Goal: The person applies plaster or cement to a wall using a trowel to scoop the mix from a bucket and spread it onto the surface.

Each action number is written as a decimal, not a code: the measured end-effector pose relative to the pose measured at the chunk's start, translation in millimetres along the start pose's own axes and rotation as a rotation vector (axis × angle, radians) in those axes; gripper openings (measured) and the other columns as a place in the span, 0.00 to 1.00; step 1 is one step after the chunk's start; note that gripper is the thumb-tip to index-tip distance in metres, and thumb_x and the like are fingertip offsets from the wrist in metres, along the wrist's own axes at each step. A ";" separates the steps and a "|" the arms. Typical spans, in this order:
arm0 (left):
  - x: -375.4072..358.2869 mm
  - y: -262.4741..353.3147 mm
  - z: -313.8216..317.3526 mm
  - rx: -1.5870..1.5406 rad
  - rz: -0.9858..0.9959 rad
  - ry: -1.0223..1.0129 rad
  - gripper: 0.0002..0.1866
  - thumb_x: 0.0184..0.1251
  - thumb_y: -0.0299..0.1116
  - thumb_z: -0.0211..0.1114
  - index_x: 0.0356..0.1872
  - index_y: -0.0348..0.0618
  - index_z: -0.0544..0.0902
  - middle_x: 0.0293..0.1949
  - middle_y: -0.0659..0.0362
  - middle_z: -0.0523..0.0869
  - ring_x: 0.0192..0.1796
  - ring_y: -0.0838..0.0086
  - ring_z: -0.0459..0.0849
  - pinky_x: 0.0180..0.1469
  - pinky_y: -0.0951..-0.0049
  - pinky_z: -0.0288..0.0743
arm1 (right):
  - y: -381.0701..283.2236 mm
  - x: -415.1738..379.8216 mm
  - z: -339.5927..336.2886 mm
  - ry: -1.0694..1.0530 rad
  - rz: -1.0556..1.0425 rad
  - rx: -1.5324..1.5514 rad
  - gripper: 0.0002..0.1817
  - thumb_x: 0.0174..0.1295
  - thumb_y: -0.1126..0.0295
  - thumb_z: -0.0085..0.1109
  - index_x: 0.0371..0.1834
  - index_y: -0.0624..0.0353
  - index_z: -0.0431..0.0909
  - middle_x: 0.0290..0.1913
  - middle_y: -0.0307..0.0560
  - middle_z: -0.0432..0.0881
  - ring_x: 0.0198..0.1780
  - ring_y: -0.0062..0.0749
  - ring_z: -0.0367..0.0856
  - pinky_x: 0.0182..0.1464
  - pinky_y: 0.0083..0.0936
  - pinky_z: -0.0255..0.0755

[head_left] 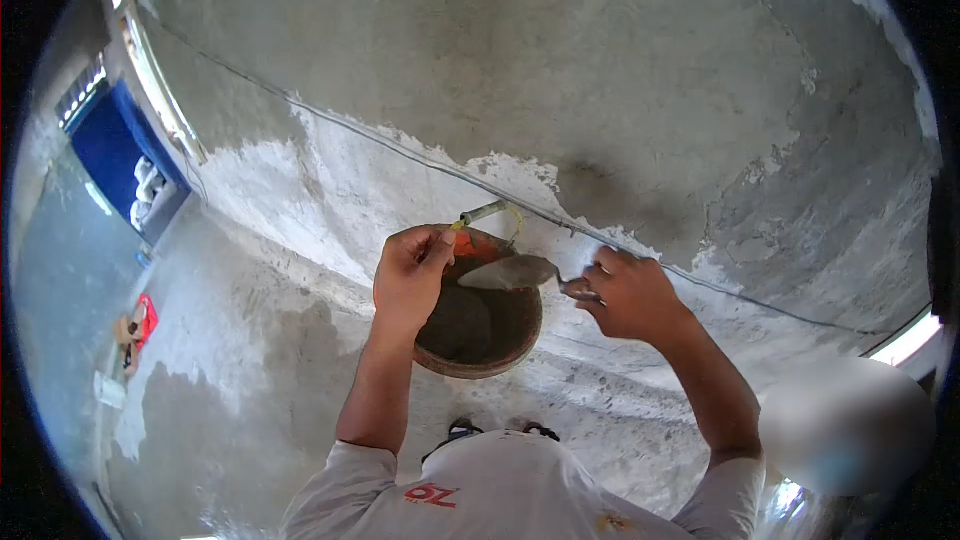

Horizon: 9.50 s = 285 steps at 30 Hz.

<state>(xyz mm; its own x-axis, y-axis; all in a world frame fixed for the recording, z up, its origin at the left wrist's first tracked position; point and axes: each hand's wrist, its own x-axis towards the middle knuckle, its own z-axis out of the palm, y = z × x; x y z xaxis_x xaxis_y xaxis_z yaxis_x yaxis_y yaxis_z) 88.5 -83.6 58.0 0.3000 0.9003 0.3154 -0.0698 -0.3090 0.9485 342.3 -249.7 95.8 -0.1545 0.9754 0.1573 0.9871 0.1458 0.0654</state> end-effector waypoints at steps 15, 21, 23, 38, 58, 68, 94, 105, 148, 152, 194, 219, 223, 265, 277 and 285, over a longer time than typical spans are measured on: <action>13.6 -25.2 -22.7 -0.085 -0.202 -0.336 0.16 0.75 0.33 0.68 0.24 0.40 0.82 0.21 0.67 0.78 0.23 0.87 0.70 0.27 0.80 0.61 | -16.5 111.5 -44.0 -0.483 -0.252 0.032 0.22 0.62 0.50 0.70 0.34 0.63 0.89 0.35 0.56 0.88 0.42 0.56 0.88 0.45 0.47 0.80; 7.2 -49.5 -40.7 -0.105 -0.190 -0.336 0.16 0.77 0.39 0.65 0.30 0.40 0.83 0.24 0.63 0.83 0.26 0.81 0.78 0.31 0.75 0.70 | -42.1 112.6 -60.7 -0.475 -0.350 -0.045 0.23 0.61 0.50 0.69 0.34 0.64 0.89 0.34 0.57 0.88 0.42 0.54 0.89 0.45 0.46 0.81; 3.2 -78.3 -38.0 -0.150 0.058 -0.115 0.17 0.76 0.44 0.66 0.38 0.38 0.83 0.34 0.58 0.88 0.38 0.74 0.86 0.45 0.70 0.80 | -45.8 108.8 -68.0 -0.470 -0.335 -0.055 0.22 0.61 0.50 0.69 0.34 0.64 0.89 0.35 0.57 0.88 0.42 0.53 0.89 0.45 0.45 0.82; -36.9 -199.4 42.8 -0.519 -0.642 -0.174 0.22 0.78 0.59 0.57 0.45 0.49 0.79 0.37 0.62 0.82 0.36 0.72 0.82 0.35 0.69 0.76 | 7.6 68.3 -83.8 -0.421 -0.171 -0.276 0.17 0.45 0.62 0.71 0.36 0.61 0.90 0.37 0.55 0.90 0.44 0.49 0.91 0.48 0.43 0.84; 84.3 -157.9 61.6 -0.356 -0.481 -0.590 0.12 0.73 0.38 0.64 0.46 0.41 0.78 0.38 0.55 0.86 0.37 0.71 0.85 0.40 0.69 0.82 | -4.1 42.4 -100.5 -0.396 -0.235 -0.247 0.19 0.55 0.54 0.73 0.35 0.61 0.89 0.34 0.54 0.89 0.43 0.50 0.90 0.45 0.44 0.82; 87.9 -131.7 99.1 -0.135 -0.431 -0.959 0.06 0.72 0.30 0.68 0.42 0.39 0.82 0.35 0.62 0.84 0.37 0.74 0.83 0.46 0.69 0.80 | 0.3 41.1 -100.4 -0.377 -0.219 -0.214 0.15 0.43 0.61 0.73 0.32 0.60 0.89 0.35 0.55 0.89 0.41 0.51 0.90 0.46 0.44 0.83; 47.3 -42.3 -35.0 0.078 -0.447 -0.210 0.06 0.55 0.18 0.64 0.33 0.37 0.80 0.25 0.58 0.82 0.18 0.70 0.79 0.13 0.70 0.71 | -6.7 127.7 -30.4 -0.099 -0.262 -0.098 0.16 0.41 0.63 0.75 0.34 0.60 0.90 0.38 0.54 0.90 0.44 0.47 0.91 0.48 0.41 0.85; 29.9 -34.5 -52.5 0.004 -0.476 -0.174 0.10 0.50 0.17 0.67 0.33 0.41 0.80 0.31 0.60 0.84 0.32 0.72 0.83 0.35 0.71 0.79 | -3.4 108.7 15.4 -0.152 -0.188 0.140 0.16 0.45 0.64 0.71 0.38 0.57 0.90 0.38 0.55 0.90 0.43 0.52 0.90 0.45 0.47 0.84; 66.2 -44.9 -45.8 0.386 -0.131 -0.173 0.07 0.47 0.20 0.68 0.20 0.38 0.77 0.18 0.63 0.79 0.21 0.81 0.74 0.24 0.75 0.66 | -16.5 86.4 168.5 -0.298 -0.431 0.838 0.16 0.58 0.63 0.70 0.45 0.62 0.85 0.35 0.51 0.88 0.35 0.41 0.89 0.35 0.42 0.82; 65.6 -45.4 -44.9 0.506 -0.094 -0.170 0.08 0.47 0.20 0.69 0.19 0.38 0.77 0.19 0.63 0.80 0.22 0.81 0.74 0.25 0.75 0.67 | -22.9 75.6 152.1 -0.671 -0.161 0.993 0.17 0.67 0.57 0.65 0.51 0.56 0.86 0.30 0.45 0.84 0.29 0.32 0.82 0.30 0.34 0.78; 66.5 61.7 8.3 -0.219 0.004 0.065 0.11 0.47 0.15 0.61 0.33 0.34 0.86 0.26 0.56 0.87 0.28 0.71 0.85 0.35 0.74 0.80 | 61.4 -46.0 11.5 0.198 0.130 0.522 0.20 0.65 0.62 0.71 0.56 0.58 0.80 0.45 0.55 0.87 0.46 0.53 0.87 0.49 0.41 0.79; 179.0 238.6 -9.5 -0.232 0.043 0.059 0.08 0.64 0.29 0.59 0.34 0.37 0.84 0.32 0.54 0.87 0.32 0.66 0.85 0.36 0.63 0.81 | 131.1 18.7 -182.1 0.750 0.057 0.554 0.17 0.73 0.62 0.64 0.58 0.62 0.82 0.37 0.46 0.85 0.39 0.25 0.78 0.45 0.27 0.74; 188.8 263.8 -12.1 -0.187 0.117 0.046 0.09 0.66 0.31 0.58 0.34 0.38 0.84 0.30 0.56 0.86 0.29 0.68 0.83 0.32 0.64 0.78 | 147.3 60.8 -217.5 0.796 0.187 0.643 0.20 0.76 0.57 0.59 0.55 0.65 0.83 0.36 0.49 0.86 0.38 0.28 0.81 0.45 0.30 0.75; -47.4 -63.4 -106.2 0.214 -0.014 0.556 0.14 0.57 0.21 0.67 0.18 0.36 0.71 0.17 0.61 0.73 0.22 0.75 0.67 0.26 0.65 0.63 | 91.1 114.9 -128.4 0.812 0.654 0.291 0.29 0.81 0.49 0.43 0.44 0.70 0.80 0.40 0.75 0.84 0.48 0.72 0.83 0.51 0.58 0.75; -65.1 -106.9 -105.1 0.393 -0.017 0.595 0.15 0.66 0.25 0.67 0.21 0.35 0.72 0.20 0.54 0.75 0.28 0.70 0.74 0.34 0.62 0.70 | 159.3 87.3 -209.1 1.271 0.722 0.621 0.33 0.81 0.48 0.42 0.40 0.75 0.79 0.34 0.76 0.82 0.42 0.75 0.82 0.49 0.57 0.76; -67.2 -99.3 -92.2 0.222 -0.107 0.522 0.13 0.53 0.21 0.66 0.20 0.40 0.68 0.20 0.62 0.73 0.27 0.74 0.70 0.32 0.67 0.65 | 104.0 73.0 -166.4 0.977 0.573 0.374 0.33 0.80 0.47 0.44 0.40 0.73 0.80 0.40 0.79 0.82 0.46 0.76 0.82 0.49 0.54 0.75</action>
<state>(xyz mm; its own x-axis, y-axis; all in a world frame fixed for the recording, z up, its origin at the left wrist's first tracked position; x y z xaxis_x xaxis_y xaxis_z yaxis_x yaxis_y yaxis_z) -12.4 -85.1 -54.7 -0.2192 0.9446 0.2441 0.1536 -0.2137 0.9647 426.9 -190.8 278.1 0.5066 0.3993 0.7641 0.8483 -0.0725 -0.5245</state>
